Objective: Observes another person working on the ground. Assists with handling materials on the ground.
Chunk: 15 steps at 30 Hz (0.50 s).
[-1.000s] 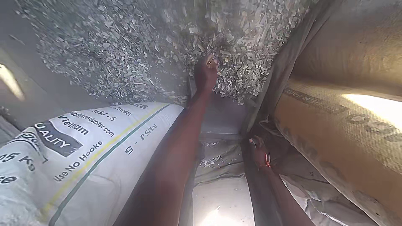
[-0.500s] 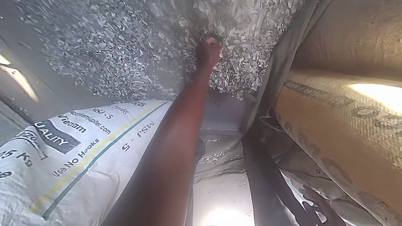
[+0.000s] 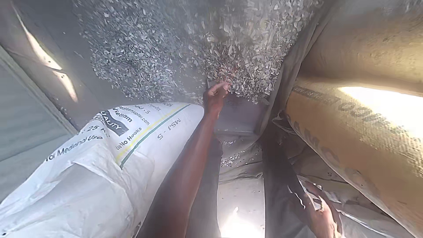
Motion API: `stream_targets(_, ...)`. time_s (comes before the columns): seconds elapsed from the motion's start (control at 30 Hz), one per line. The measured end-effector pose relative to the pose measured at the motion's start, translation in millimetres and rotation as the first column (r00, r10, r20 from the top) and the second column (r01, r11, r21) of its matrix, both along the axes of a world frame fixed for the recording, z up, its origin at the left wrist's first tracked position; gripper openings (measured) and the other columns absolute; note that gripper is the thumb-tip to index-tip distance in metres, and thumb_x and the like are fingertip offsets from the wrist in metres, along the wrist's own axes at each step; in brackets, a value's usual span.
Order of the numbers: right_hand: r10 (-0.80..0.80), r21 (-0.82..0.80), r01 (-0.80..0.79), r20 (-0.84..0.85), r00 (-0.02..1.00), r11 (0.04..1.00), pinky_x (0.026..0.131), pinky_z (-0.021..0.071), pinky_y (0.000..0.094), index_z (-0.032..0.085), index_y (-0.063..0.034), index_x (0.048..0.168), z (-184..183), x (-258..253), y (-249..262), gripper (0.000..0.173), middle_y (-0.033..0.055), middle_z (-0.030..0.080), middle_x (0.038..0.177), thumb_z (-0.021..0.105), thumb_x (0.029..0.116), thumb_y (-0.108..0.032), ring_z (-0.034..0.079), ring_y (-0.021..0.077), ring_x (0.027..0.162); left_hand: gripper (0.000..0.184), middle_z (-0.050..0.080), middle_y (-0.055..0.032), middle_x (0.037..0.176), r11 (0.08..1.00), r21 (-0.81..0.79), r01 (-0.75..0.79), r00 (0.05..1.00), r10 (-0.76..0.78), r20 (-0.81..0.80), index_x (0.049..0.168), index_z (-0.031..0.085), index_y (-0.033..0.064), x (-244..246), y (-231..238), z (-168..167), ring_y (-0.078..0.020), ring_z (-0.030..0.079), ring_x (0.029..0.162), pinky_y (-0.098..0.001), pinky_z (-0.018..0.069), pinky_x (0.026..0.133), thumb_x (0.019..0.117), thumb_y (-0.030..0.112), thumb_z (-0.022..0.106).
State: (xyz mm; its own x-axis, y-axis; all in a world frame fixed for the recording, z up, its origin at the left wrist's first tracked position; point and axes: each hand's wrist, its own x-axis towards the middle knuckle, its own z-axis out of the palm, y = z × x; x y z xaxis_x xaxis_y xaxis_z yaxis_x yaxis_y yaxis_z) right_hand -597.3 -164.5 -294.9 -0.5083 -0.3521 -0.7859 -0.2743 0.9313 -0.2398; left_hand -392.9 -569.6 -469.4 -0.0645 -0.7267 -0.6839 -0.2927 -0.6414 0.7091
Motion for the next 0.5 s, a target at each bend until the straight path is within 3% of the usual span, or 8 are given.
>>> stream_targets(0.1, 0.092, -0.085, -0.09, 0.019, 0.996, 0.992, 0.112, 0.0449, 0.0514, 0.06, 0.0103, 0.134, -14, 10, 9, 0.04, 0.0298, 0.063, 0.135, 0.053, 0.0984, -0.005, 0.061, 0.0411, 0.127, 0.022, 0.074, -0.0085, 0.103, 0.995, 0.044, 0.094, 0.992, -0.097, 0.086, 0.117, 0.071, 0.0007, 29, 31, 25, -0.0143, 0.071, 0.089, -0.0328, 0.0591, 0.085, 0.0984, 0.013, 0.07)
stream_targets(0.17, 0.118, -0.026, -0.118, -0.001, 0.993, 0.993, 0.114, 0.0425, 0.0525, 0.062, 0.0043, 0.136, -22, 14, 12, 0.042, 0.0251, 0.065, 0.135, 0.055, 0.0977, -0.009, 0.061, 0.0387, 0.129, 0.021, 0.074, -0.0108, 0.1, 0.991, 0.112, 0.072, 0.984, -0.089, 0.152, 0.114, 0.07, -0.0024, 51, 56, 29, -0.0153, 0.071, 0.086, -0.0315, 0.0603, 0.081, 0.0988, 0.012, 0.069)
stream_targets(0.23, 0.112, 0.012, -0.113, 0.036, 0.993, 0.994, 0.115, 0.0415, 0.0522, 0.061, 0.0011, 0.14, -24, 22, 19, 0.044, 0.0227, 0.064, 0.137, 0.055, 0.0979, -0.01, 0.06, 0.0367, 0.131, 0.025, 0.072, -0.0157, 0.104, 0.972, 0.23, 0.042, 0.959, -0.103, 0.263, 0.117, 0.068, -0.0038, 76, 81, 38, -0.0203, 0.071, 0.088, -0.0371, 0.0601, 0.082, 0.1029, 0.016, 0.064)
stream_targets(0.3, 0.082, 0.033, -0.085, 0.085, 0.993, 0.996, 0.115, 0.0432, 0.0517, 0.06, -0.0017, 0.142, -22, 27, 22, 0.045, 0.02, 0.063, 0.139, 0.054, 0.0977, -0.008, 0.06, 0.034, 0.132, 0.028, 0.071, -0.0186, 0.107, 0.941, 0.327, 0.087, 0.908, -0.209, 0.362, 0.119, 0.067, -0.0038, 86, 92, 48, -0.0236, 0.07, 0.09, -0.0418, 0.0584, 0.083, 0.1051, 0.02, 0.062)
stream_targets(0.33, 0.081, 0.09, -0.091, 0.111, 0.991, 0.992, 0.112, 0.0446, 0.0556, 0.057, -0.0081, 0.146, -21, 29, 23, 0.047, 0.016, 0.062, 0.143, 0.052, 0.0992, -0.012, 0.059, 0.0324, 0.133, 0.029, 0.071, -0.0184, 0.106, 0.934, 0.336, 0.119, 0.886, -0.253, 0.389, 0.119, 0.067, -0.0035, 85, 90, 50, -0.0235, 0.071, 0.088, -0.042, 0.0588, 0.082, 0.1054, 0.021, 0.061)
stream_targets(0.43, 0.04, 0.238, -0.064, 0.104, 0.994, 0.969, 0.101, 0.0493, 0.0655, 0.052, -0.0273, 0.152, -16, 37, 34, 0.049, 0.0069, 0.058, 0.15, 0.047, 0.1039, -0.027, 0.059, 0.0327, 0.133, 0.029, 0.071, -0.0195, 0.108, 0.976, 0.159, 0.15, 0.915, -0.198, 0.352, 0.123, 0.063, -0.0057, 50, 56, 62, -0.0236, 0.072, 0.09, -0.0408, 0.0601, 0.083, 0.1056, 0.017, 0.06)
stream_targets(0.5, 0.041, 0.243, -0.052, 0.051, 0.998, 0.969, 0.095, 0.0521, 0.0671, 0.052, -0.0297, 0.152, -16, 44, 43, 0.047, 0.0082, 0.059, 0.149, 0.043, 0.1063, -0.033, 0.064, 0.0361, 0.127, 0.028, 0.07, -0.0174, 0.108, 0.995, -0.051, 0.088, 0.968, -0.073, 0.24, 0.126, 0.061, -0.0063, -8, 20, 81, -0.0198, 0.071, 0.091, -0.0363, 0.0605, 0.082, 0.1045, 0.012, 0.059)
